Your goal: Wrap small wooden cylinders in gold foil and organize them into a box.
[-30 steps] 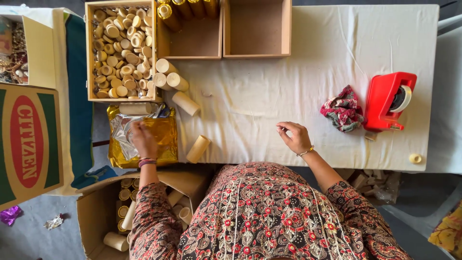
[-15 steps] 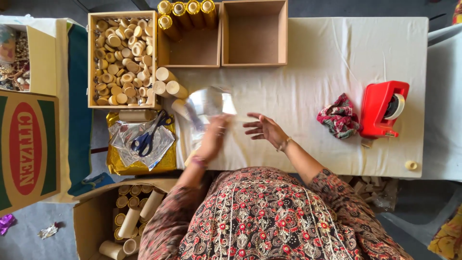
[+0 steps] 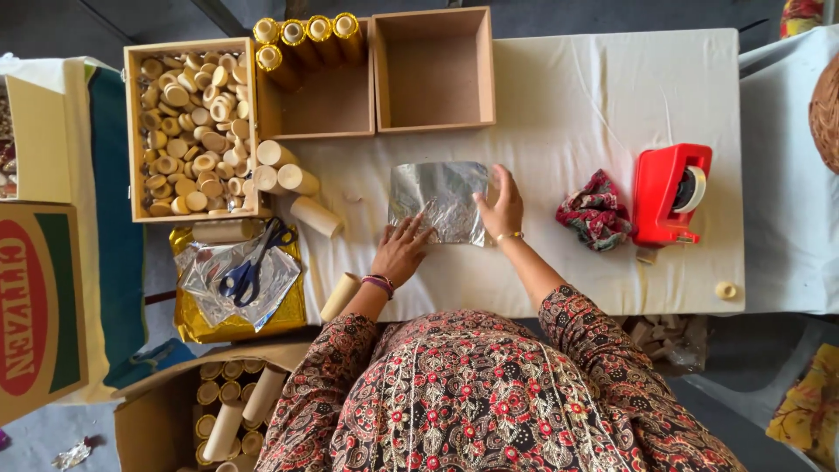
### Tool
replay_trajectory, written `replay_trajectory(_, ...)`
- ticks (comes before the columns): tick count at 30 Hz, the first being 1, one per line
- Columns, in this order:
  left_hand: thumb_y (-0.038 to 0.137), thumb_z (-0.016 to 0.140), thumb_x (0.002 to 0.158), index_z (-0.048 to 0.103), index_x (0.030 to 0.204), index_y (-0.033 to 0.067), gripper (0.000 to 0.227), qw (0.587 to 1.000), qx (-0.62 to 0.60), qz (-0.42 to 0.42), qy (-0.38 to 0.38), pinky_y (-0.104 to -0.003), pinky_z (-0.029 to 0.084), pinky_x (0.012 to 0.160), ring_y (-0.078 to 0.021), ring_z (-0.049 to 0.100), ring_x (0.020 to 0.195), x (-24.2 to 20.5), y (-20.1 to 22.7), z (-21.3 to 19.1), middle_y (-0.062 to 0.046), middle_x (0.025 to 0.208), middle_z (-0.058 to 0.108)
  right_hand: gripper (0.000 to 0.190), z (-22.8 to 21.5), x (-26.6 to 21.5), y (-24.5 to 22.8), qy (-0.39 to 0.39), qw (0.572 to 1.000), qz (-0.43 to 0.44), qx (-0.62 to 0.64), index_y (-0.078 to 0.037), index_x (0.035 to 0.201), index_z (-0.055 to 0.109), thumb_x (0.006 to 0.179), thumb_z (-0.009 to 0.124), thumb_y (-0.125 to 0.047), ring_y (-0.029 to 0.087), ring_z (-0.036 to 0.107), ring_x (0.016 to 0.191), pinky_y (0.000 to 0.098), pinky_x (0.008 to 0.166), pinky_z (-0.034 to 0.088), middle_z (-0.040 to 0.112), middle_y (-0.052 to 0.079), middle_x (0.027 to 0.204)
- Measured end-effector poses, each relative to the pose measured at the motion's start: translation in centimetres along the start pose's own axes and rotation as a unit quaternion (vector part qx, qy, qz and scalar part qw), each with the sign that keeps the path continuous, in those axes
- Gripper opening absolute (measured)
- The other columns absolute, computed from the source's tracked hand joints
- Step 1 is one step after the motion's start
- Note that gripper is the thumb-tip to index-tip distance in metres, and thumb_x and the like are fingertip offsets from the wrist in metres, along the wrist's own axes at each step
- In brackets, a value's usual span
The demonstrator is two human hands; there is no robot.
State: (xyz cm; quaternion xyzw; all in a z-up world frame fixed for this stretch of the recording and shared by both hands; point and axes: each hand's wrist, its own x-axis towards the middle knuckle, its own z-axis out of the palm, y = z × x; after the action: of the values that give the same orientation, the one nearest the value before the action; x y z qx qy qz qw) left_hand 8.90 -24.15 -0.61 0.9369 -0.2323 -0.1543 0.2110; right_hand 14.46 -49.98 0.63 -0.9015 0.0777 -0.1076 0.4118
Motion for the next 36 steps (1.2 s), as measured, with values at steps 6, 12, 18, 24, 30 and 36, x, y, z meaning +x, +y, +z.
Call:
replay_trajectory(6, 0.032, 0.057, 0.105, 0.053, 0.145, 0.0314, 0.040, 0.998, 0.033, -0.043, -0.013, -0.060, 0.020, 0.125, -0.0253, 0.028, 0.157, 1.9, -0.4, -0.9, -0.001, 0.167, 0.033, 0.054, -0.6, -1.9, 3.3, -0.258, 0.871, -0.338, -0.246, -0.019, 0.144, 0.052, 0.097, 0.061, -0.044, 0.027, 0.041, 0.145, 0.0575, 0.117, 0.029, 0.049, 0.007, 0.154)
replay_trajectory(12, 0.028, 0.074, 0.087, 0.039, 0.156, 0.0227, 0.078, 0.974, -0.064, -0.133, 0.174, -0.049, 0.031, 0.120, -0.0366, 0.039, 0.145, 1.2, -1.0, -2.9, -0.013, 0.162, 0.037, 0.060, -1.6, -4.1, 2.0, -0.186, 0.921, -0.145, -0.309, -0.021, 0.150, 0.047, 0.100, 0.051, -0.053, 0.029, 0.035, 0.151, 0.0593, 0.118, 0.026, 0.038, 0.007, 0.165)
replay_trajectory(18, 0.043, 0.085, 0.086, 0.032, 0.153, 0.0050, 0.094, 0.843, 0.041, -0.374, 0.385, -0.057, 0.029, 0.118, -0.0439, 0.037, 0.141, -0.6, -9.2, -2.6, -0.030, 0.147, 0.045, 0.084, 0.2, -4.8, -2.3, -0.244, 0.931, -0.087, -0.256, -0.015, 0.158, 0.030, 0.093, 0.059, -0.060, 0.036, 0.027, 0.146, 0.0610, 0.117, 0.020, 0.023, 0.017, 0.163)
replay_trajectory(24, 0.032, 0.082, 0.079, 0.020, 0.154, 0.0121, 0.100, 0.786, -0.216, -0.478, 0.327, -0.048, 0.041, 0.111, -0.0488, 0.051, 0.129, -1.7, -9.5, -5.4, -0.031, 0.147, 0.045, 0.070, 2.6, -1.6, 2.7, -0.244, 0.770, -0.423, -0.410, -0.052, 0.144, 0.043, 0.084, 0.068, -0.026, 0.023, 0.015, 0.154, 0.0582, 0.121, 0.012, 0.018, -0.006, 0.168)
replay_trajectory(30, 0.018, 0.078, 0.074, 0.026, 0.154, 0.0180, 0.095, 0.768, -0.293, -0.487, 0.294, -0.040, 0.054, 0.100, -0.0335, 0.070, 0.111, -3.9, -8.1, -3.6, -0.020, 0.129, 0.067, 0.056, 1.4, -1.1, 0.7, -0.281, 0.904, -0.154, -0.284, -0.029, 0.156, 0.043, 0.103, 0.052, -0.045, 0.028, 0.017, 0.157, 0.0647, 0.122, 0.012, 0.018, 0.006, 0.170)
replay_trajectory(36, 0.009, 0.080, 0.076, 0.051, 0.143, 0.0147, 0.073, 0.759, -0.493, -0.339, 0.256, -0.033, 0.060, 0.079, -0.0236, 0.069, 0.099, -3.7, -5.8, 0.0, -0.009, 0.114, 0.069, 0.080, 2.4, -3.0, -2.2, -0.419, 0.833, -0.205, -0.298, -0.036, 0.160, 0.021, 0.091, 0.059, -0.054, 0.029, 0.021, 0.152, 0.0686, 0.115, 0.014, 0.017, 0.002, 0.167)
